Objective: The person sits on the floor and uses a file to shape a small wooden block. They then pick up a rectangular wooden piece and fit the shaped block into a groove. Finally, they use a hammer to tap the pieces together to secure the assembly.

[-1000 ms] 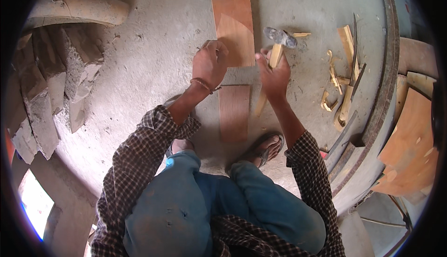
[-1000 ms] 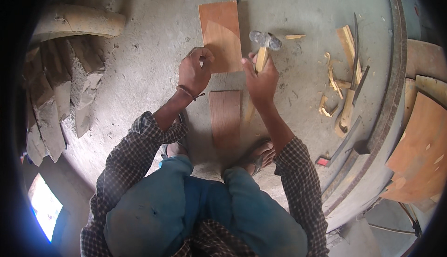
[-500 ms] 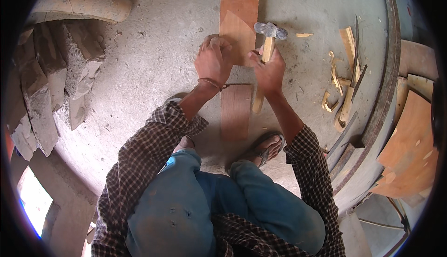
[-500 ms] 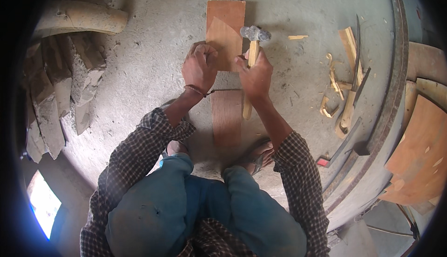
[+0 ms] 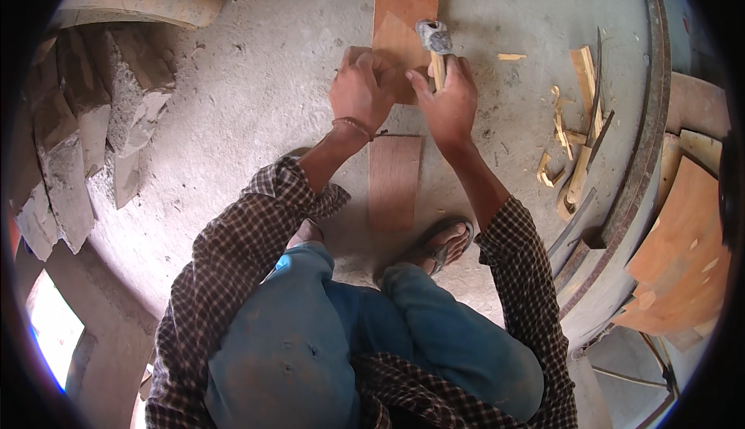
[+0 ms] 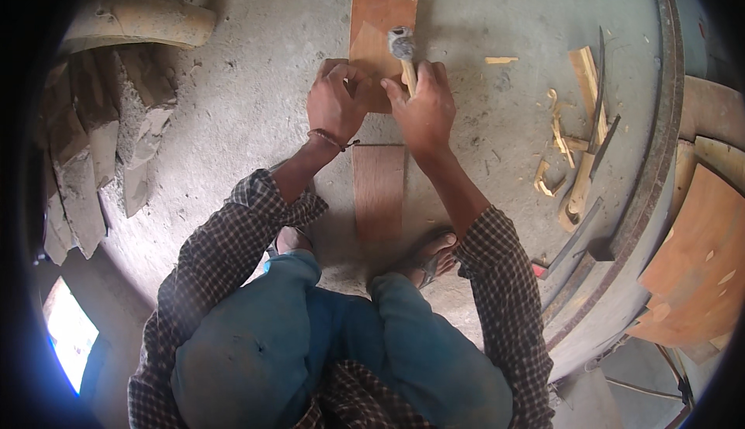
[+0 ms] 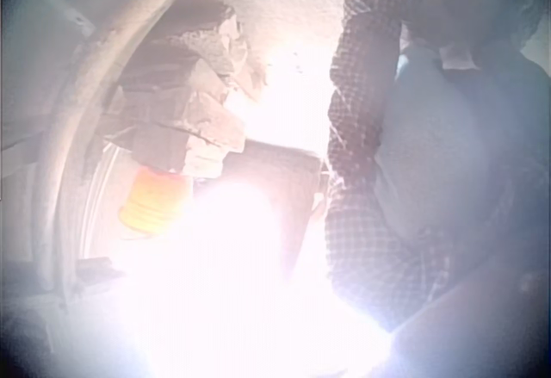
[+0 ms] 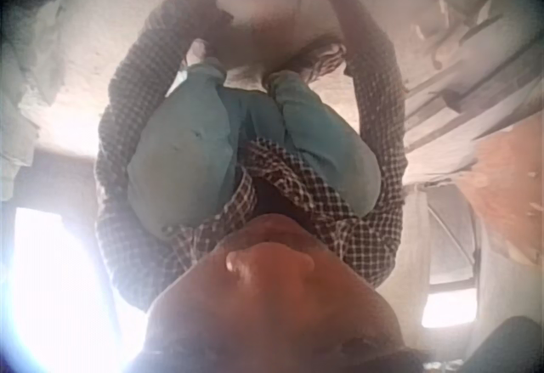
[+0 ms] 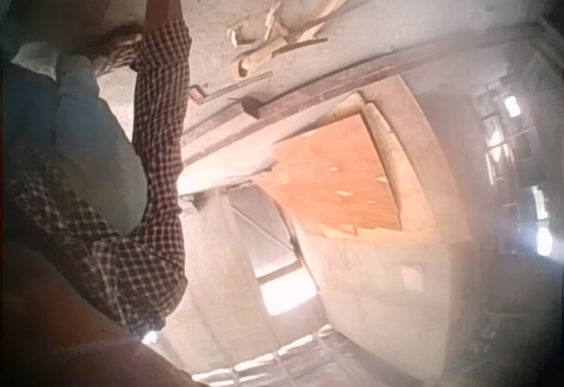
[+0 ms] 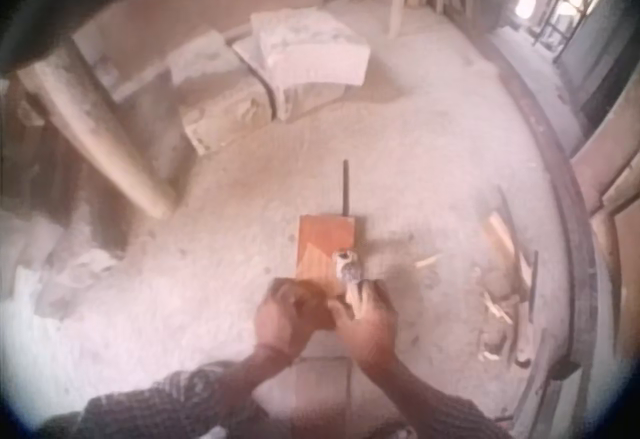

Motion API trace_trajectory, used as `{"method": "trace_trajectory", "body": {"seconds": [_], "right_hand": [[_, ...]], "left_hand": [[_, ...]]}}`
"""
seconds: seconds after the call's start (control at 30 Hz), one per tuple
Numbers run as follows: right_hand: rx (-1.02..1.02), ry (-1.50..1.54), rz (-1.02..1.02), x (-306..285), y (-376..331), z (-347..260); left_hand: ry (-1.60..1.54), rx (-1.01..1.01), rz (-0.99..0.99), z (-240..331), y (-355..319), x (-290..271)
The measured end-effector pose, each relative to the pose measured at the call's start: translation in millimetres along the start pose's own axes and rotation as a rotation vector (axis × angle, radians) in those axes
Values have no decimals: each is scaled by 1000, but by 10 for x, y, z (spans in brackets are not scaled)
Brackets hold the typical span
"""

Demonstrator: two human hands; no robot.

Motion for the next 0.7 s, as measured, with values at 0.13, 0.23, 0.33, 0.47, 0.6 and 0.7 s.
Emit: {"method": "trace_trajectory", "body": {"seconds": [0.13, 0.23, 0.33, 0.47, 0.6, 0.7], "right_hand": [[-38, -27, -18, 106, 112, -122], [-57, -2, -4, 149, 142, -128], [-26, 39, -29, 179, 153, -55], [-45, 37, -35, 171, 186, -76], [-18, 22, -65, 176, 196, -96], [6, 158, -126, 196, 214, 19]], "left_hand": [[-4, 9, 10, 10, 22, 3], [-13, -5, -2, -24, 28, 18], [-39, -28, -7, -50, 31, 31], [-182, -149, 61, -205, 0, 8], [-351, -401, -63, -466, -11, 175], [-220, -384, -132, -426, 64, 183]]}}
Point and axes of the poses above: each hand's wrist, its own y-axis towards the middle knuckle, its own x-axis out of the palm, z = x × y, the point moved 10 cm from there along y, towards the middle knuckle, and after that the axes turned 1 degree about z, right-handed, at the moved point
